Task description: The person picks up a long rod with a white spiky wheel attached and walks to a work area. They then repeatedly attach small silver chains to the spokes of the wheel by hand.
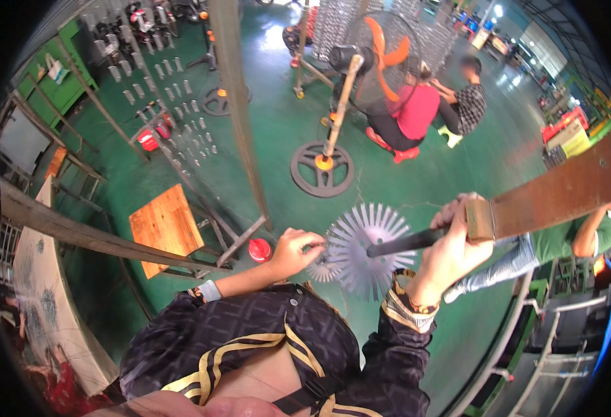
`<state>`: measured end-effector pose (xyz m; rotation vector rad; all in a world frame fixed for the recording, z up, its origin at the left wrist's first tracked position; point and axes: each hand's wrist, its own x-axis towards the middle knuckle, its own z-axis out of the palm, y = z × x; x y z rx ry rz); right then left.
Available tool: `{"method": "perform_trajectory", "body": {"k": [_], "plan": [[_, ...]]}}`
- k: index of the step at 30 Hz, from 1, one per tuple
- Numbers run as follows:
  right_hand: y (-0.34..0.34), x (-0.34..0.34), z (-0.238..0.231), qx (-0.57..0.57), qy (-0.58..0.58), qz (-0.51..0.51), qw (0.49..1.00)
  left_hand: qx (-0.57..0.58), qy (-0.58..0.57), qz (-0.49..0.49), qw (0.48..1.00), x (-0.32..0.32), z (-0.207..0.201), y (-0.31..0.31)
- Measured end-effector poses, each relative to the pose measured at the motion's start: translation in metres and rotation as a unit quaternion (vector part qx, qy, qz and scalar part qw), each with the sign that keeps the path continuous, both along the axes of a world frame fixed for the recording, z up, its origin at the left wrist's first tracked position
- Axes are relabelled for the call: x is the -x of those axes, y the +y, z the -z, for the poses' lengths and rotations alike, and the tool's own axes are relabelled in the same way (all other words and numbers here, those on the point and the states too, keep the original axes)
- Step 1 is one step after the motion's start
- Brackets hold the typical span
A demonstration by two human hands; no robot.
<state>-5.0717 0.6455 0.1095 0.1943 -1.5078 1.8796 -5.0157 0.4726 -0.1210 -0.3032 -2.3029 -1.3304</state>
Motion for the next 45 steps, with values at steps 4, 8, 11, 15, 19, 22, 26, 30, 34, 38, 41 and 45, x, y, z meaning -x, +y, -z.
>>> {"method": "perform_trajectory", "body": {"k": [4,8,11,15,19,22,26,30,34,38,41,45], "plan": [[0.008,-0.002,0.003,-0.032,-0.033,0.022,0.999,0.002,-0.051,0.022,0.998,-0.003,-0.019,-0.019],[0.017,-0.001,0.007,-0.013,-0.019,-0.018,1.000,0.053,0.159,-0.095,0.981,0.013,-0.102,-0.088],[0.012,-0.003,0.007,-0.023,-0.012,-0.021,0.999,0.100,0.304,-0.247,0.915,0.010,-0.201,-0.160],[0.013,-0.006,0.003,-0.024,-0.014,-0.019,0.999,0.004,0.463,-0.396,0.793,0.026,-0.304,-0.239],[0.006,-0.010,0.001,-0.031,-0.017,-0.027,0.999,-0.001,0.469,-0.421,0.777,0.024,-0.371,-0.305],[0.017,-0.009,0.006,-0.022,-0.011,-0.030,0.999,-0.023,0.423,-0.411,0.807,0.041,-0.401,-0.317],[0.021,-0.012,0.002,-0.059,-0.057,0.064,0.995,0.072,0.285,-0.501,0.814,0.073,-0.412,-0.323],[0.014,-0.003,0.014,-0.140,-0.037,0.088,0.985,0.066,0.284,-0.455,0.841,0.064,-0.413,-0.368],[0.005,-0.011,0.011,-0.037,-0.024,-0.035,0.998,0.023,0.324,-0.389,0.862,0.085,-0.411,-0.442],[0.018,-0.009,0.021,-0.063,-0.037,-0.018,0.997,0.024,0.364,-0.356,0.860,0.104,-0.413,-0.437],[0.021,-0.008,0.028,-0.072,-0.034,-0.011,0.997,0.079,0.344,-0.414,0.839,0.099,-0.410,-0.420],[0.014,-0.005,0.026,-0.065,-0.037,-0.037,0.996,0.092,0.352,-0.441,0.820,0.092,-0.415,-0.504]]}}
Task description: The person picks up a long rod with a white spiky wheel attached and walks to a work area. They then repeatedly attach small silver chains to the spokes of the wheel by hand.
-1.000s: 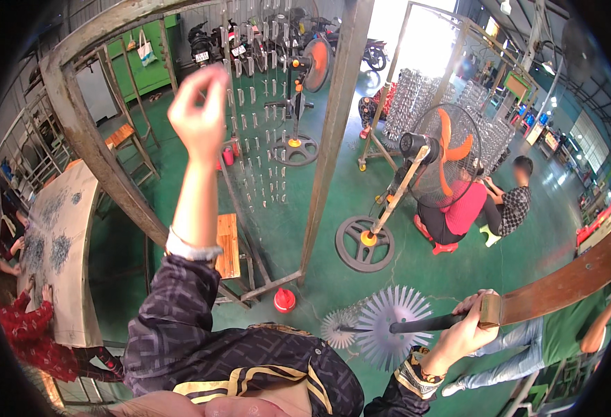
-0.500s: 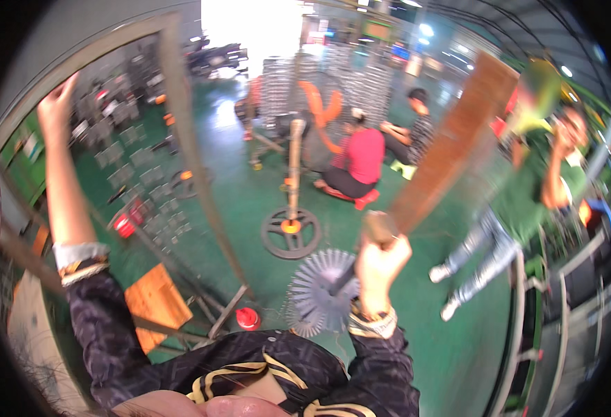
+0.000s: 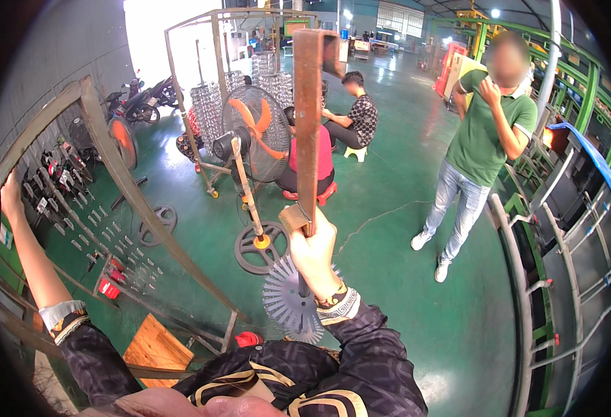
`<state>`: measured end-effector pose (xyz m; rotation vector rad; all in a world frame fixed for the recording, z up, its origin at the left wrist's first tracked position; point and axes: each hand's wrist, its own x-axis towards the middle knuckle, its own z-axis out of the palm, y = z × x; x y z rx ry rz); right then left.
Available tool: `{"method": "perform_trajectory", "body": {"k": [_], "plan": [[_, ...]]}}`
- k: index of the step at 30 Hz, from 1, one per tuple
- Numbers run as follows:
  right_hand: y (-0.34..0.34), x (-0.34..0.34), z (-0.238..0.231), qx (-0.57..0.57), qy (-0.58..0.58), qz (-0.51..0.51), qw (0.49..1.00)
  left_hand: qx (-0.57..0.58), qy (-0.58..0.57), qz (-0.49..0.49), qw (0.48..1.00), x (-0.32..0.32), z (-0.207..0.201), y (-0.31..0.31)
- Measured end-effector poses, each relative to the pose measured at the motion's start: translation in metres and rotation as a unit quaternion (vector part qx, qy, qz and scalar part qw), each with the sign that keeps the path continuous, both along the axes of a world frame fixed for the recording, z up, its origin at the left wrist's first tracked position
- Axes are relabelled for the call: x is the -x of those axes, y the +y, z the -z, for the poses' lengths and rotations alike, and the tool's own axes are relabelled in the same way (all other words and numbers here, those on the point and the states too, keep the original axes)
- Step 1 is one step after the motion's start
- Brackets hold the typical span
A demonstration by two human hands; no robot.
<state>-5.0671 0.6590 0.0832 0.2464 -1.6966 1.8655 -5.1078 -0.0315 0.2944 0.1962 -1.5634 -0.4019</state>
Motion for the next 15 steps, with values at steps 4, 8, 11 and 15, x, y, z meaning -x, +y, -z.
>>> {"method": "perform_trajectory", "body": {"k": [4,8,11,15], "plan": [[-0.006,0.006,0.002,0.008,0.018,-0.004,1.000,-0.051,0.007,0.049,0.997,0.012,0.008,-0.033],[-0.009,0.011,-0.002,0.012,0.026,0.010,1.000,-0.105,-0.008,0.069,0.992,-0.009,0.004,-0.039],[-0.006,0.017,-0.003,0.011,0.030,0.020,0.999,-0.097,0.013,0.114,0.989,-0.016,0.002,0.007],[-0.007,0.022,-0.007,0.014,0.026,0.031,0.999,-0.118,0.011,0.177,0.977,-0.039,-0.006,0.092]]}}
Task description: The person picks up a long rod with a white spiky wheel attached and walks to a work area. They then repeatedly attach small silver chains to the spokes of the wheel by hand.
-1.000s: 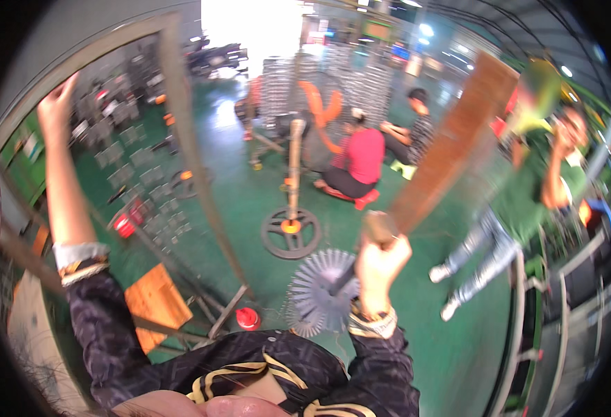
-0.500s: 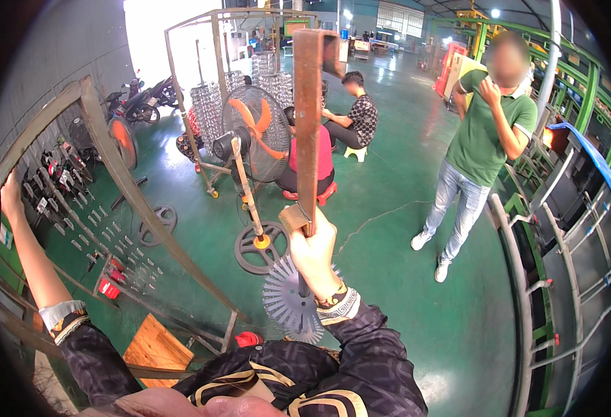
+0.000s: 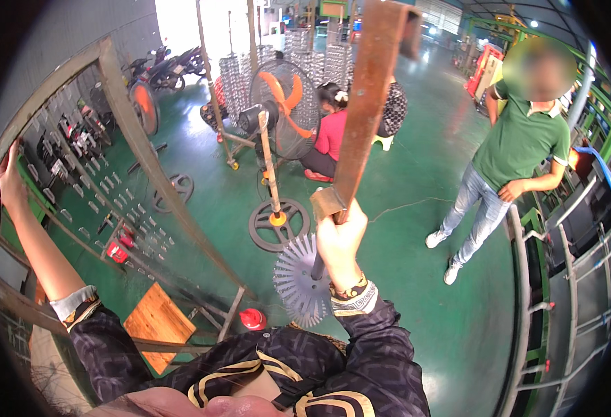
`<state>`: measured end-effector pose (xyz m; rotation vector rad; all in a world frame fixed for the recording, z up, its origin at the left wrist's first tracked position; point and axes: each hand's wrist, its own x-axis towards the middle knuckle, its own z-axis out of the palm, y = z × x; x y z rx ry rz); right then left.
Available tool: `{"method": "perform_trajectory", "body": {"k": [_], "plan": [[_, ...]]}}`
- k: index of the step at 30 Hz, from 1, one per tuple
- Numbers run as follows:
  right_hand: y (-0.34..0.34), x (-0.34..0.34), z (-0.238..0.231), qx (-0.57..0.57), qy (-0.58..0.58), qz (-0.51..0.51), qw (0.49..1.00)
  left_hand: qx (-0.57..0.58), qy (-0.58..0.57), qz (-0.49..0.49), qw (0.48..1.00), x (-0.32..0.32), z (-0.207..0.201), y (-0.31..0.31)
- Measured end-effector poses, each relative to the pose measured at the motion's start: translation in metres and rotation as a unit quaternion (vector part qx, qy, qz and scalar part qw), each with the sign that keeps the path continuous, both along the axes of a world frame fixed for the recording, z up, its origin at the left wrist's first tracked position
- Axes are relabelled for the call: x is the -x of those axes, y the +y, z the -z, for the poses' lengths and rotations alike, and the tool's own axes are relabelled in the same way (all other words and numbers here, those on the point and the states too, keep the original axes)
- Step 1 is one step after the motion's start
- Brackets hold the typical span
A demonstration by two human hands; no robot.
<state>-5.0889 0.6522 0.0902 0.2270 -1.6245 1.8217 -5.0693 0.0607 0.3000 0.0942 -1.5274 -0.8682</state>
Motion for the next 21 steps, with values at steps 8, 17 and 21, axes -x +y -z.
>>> {"method": "perform_trajectory", "body": {"k": [8,17,21], "plan": [[-0.019,0.001,-0.018,0.011,-0.011,0.000,1.000,0.016,0.002,0.029,0.999,-0.032,0.027,0.100],[-0.010,-0.009,-0.010,0.047,0.008,-0.006,0.999,-0.017,-0.116,0.173,0.978,-0.043,0.126,0.177],[-0.016,-0.009,-0.011,0.056,0.006,-0.013,0.998,-0.033,-0.219,0.252,0.942,-0.058,0.174,0.217]]}}
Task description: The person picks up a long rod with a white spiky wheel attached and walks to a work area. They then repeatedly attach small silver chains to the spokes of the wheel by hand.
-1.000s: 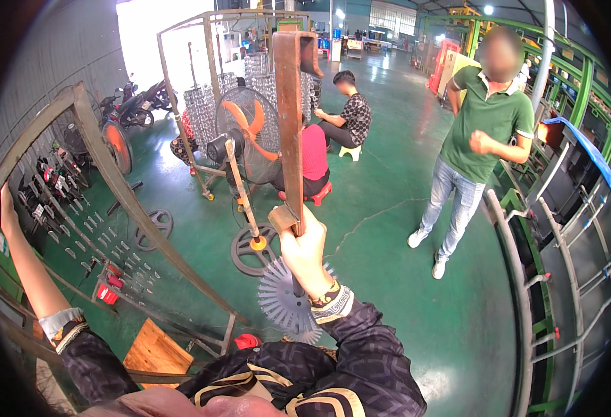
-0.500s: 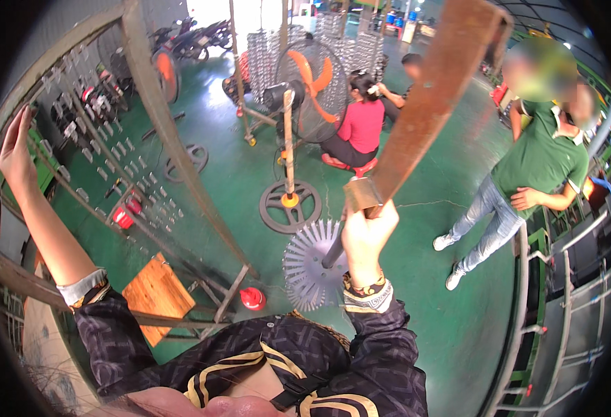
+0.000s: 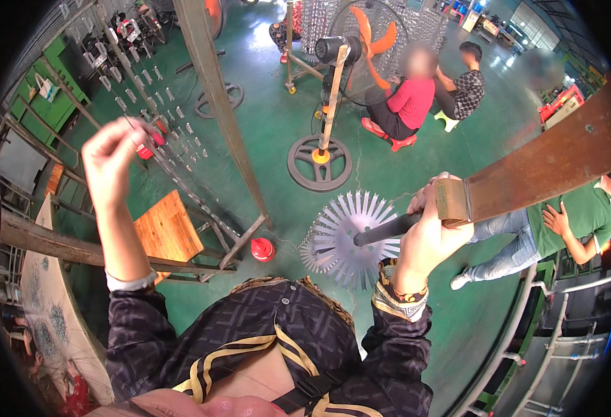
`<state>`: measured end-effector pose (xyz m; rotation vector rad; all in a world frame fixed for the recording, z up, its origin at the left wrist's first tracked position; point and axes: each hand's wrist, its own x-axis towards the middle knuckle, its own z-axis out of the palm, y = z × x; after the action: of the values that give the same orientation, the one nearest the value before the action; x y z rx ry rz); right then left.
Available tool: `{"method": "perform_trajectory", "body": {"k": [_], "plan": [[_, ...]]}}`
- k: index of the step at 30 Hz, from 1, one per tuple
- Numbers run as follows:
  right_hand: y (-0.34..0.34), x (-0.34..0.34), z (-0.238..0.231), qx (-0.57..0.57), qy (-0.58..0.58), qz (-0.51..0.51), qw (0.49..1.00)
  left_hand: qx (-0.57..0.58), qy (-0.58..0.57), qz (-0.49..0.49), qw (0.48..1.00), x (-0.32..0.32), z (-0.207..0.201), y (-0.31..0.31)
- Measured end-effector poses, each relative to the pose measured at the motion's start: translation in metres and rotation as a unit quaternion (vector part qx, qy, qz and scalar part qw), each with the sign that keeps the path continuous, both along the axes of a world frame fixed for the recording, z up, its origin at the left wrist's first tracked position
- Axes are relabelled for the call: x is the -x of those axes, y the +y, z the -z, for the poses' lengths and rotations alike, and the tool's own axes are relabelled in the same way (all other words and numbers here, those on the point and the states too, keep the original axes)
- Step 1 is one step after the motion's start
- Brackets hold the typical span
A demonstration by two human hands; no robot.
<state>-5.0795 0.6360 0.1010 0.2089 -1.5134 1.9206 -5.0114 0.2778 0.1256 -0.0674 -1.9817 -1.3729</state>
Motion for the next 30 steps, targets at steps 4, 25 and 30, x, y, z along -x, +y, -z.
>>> {"method": "perform_trajectory", "body": {"k": [4,25,30], "plan": [[0.004,0.001,0.006,-0.035,0.003,0.028,0.999,0.011,-0.010,0.103,0.995,0.007,0.050,0.030],[0.016,-0.003,0.007,-0.049,-0.052,0.124,0.990,0.018,-0.049,0.166,0.985,0.022,0.132,0.130],[0.010,0.001,0.008,-0.076,-0.011,0.137,0.988,0.007,-0.061,0.160,0.985,0.024,0.166,0.134]]}}
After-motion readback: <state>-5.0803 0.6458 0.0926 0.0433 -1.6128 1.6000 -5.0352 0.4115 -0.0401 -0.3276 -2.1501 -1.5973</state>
